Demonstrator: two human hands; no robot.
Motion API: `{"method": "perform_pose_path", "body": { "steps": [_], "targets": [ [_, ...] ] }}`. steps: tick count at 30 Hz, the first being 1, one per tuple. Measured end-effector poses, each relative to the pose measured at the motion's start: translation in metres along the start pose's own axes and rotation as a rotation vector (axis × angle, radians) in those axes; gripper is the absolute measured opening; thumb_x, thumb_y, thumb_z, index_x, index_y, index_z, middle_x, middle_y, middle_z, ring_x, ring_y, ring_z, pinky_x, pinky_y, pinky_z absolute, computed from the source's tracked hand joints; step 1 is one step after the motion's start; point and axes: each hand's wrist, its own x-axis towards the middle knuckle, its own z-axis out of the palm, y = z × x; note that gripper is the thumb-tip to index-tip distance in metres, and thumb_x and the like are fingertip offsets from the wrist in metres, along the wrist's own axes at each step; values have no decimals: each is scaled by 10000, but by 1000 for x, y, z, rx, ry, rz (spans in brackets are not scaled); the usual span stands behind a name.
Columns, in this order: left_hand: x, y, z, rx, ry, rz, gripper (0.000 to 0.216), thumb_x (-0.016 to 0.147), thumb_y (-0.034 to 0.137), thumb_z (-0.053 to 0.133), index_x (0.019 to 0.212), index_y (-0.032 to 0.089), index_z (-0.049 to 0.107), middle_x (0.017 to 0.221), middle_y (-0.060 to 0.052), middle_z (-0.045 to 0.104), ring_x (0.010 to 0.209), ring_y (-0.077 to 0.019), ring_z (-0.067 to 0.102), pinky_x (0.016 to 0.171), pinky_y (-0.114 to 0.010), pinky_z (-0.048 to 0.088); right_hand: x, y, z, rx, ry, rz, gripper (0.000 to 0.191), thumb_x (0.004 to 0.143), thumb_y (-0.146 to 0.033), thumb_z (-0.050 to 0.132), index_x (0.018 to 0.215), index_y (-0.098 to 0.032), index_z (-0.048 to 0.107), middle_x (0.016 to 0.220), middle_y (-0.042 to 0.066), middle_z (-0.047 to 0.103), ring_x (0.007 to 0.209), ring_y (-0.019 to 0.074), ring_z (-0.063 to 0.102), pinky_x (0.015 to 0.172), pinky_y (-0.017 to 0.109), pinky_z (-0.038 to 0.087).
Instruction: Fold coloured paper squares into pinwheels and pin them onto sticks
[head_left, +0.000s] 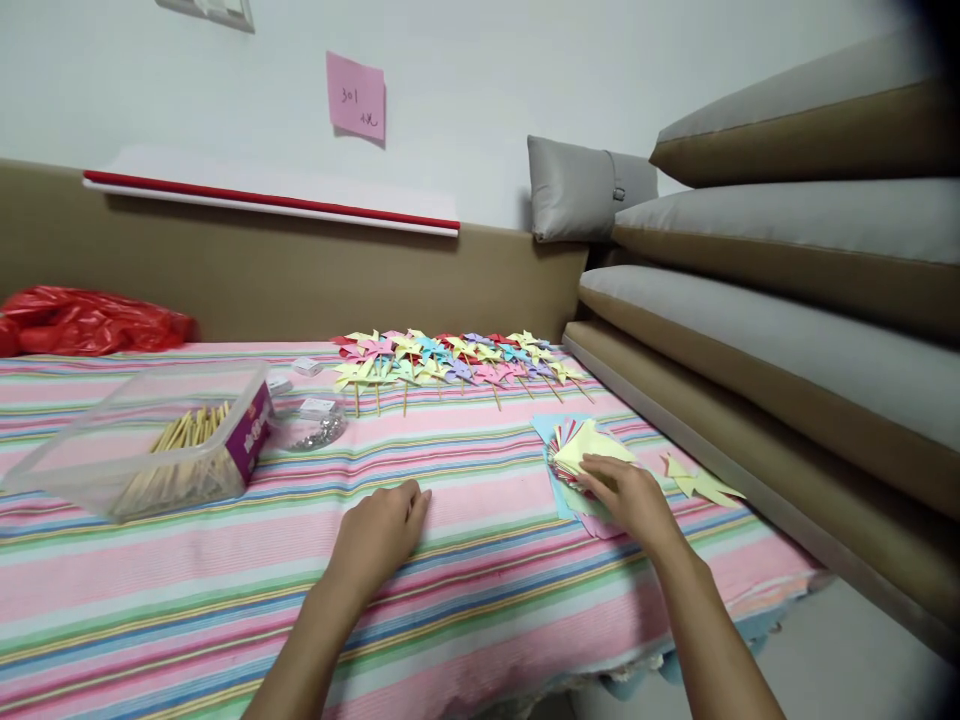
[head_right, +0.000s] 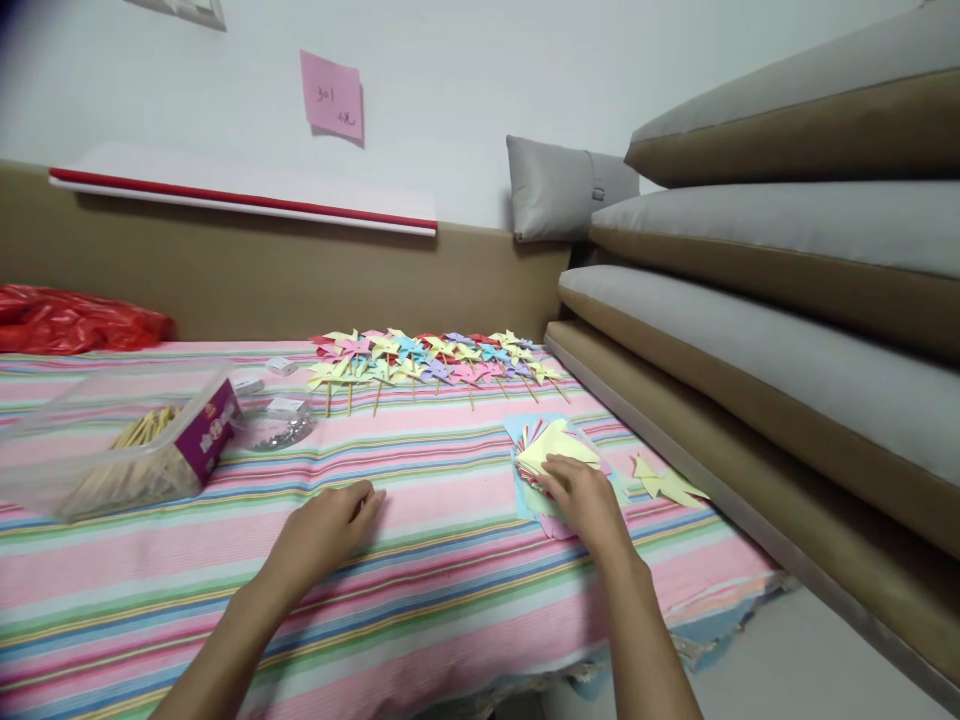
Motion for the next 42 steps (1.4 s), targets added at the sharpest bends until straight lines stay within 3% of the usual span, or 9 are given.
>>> {"method": "perform_pose_path", "body": {
  "steps": [7,10,13,21,28,31,35,39,42],
  "targets": [
    [-12,46,16,-70,-56,356,348,1033,360,326,975,236,646,960,-49,737,914,-212,682,785,-293,454,4,-8,-7,3,38,106,328,977,-316,445,937,-201,749,922,104,778,815,248,686,668,302,394],
    [-19,84,37,-105,-33,646,289,1018,327,404,1144,222,641,1225,-49,698,1153,-197,615,993,-286,434,8,-9,-4,-14,112,184,320,988,-290,413,991,-180,714,882,134,759,732,247,643,630,310,314],
    [-15,125,68,-24,149,812,493,993,395,477,1396,113,514,1537,-143,481,1411,-295,425,1166,-395,317,12,-7,-2,7,180,233,313,990,-279,408,1050,-165,693,867,145,750,691,234,613,628,312,289],
    [33,193,116,64,283,752,542,1028,328,354,1438,-11,454,1556,-238,419,1460,-355,357,1205,-492,241,14,-3,-8,201,400,245,243,922,-312,504,970,-200,714,867,92,756,730,233,644,669,307,394],
    [41,205,120,-118,273,706,520,988,371,486,1357,7,532,1453,-283,509,1381,-388,437,1165,-554,283,7,-16,-45,438,1036,463,419,983,-404,439,1232,-126,630,1171,204,690,1083,307,661,912,409,478],
    [39,204,107,-282,271,685,442,1000,330,453,1339,70,565,1464,-223,519,1394,-351,421,1192,-541,251,6,-16,-54,739,1160,514,428,952,-429,497,1260,-142,572,1280,185,639,1176,270,635,998,404,490],
    [37,175,78,-575,290,554,501,1049,364,272,1414,108,500,1503,-197,486,1424,-296,400,1198,-495,278,11,-30,-42,1170,931,537,406,864,-522,597,1132,-217,585,1175,99,701,1034,247,704,828,416,594],
    [30,115,40,-856,189,405,713,1041,495,32,1396,106,514,1317,-211,655,1146,-255,675,964,-410,534,14,-80,-17,1428,514,429,436,746,-550,742,1011,-218,644,1020,45,754,896,206,727,752,349,607],
    [20,72,12,-1400,-49,229,701,973,678,320,1293,134,625,1250,-181,705,1076,-261,707,906,-361,557,12,-125,1,1497,249,340,444,730,-552,778,993,-210,674,979,46,773,843,202,730,735,326,597]
  ]
}}
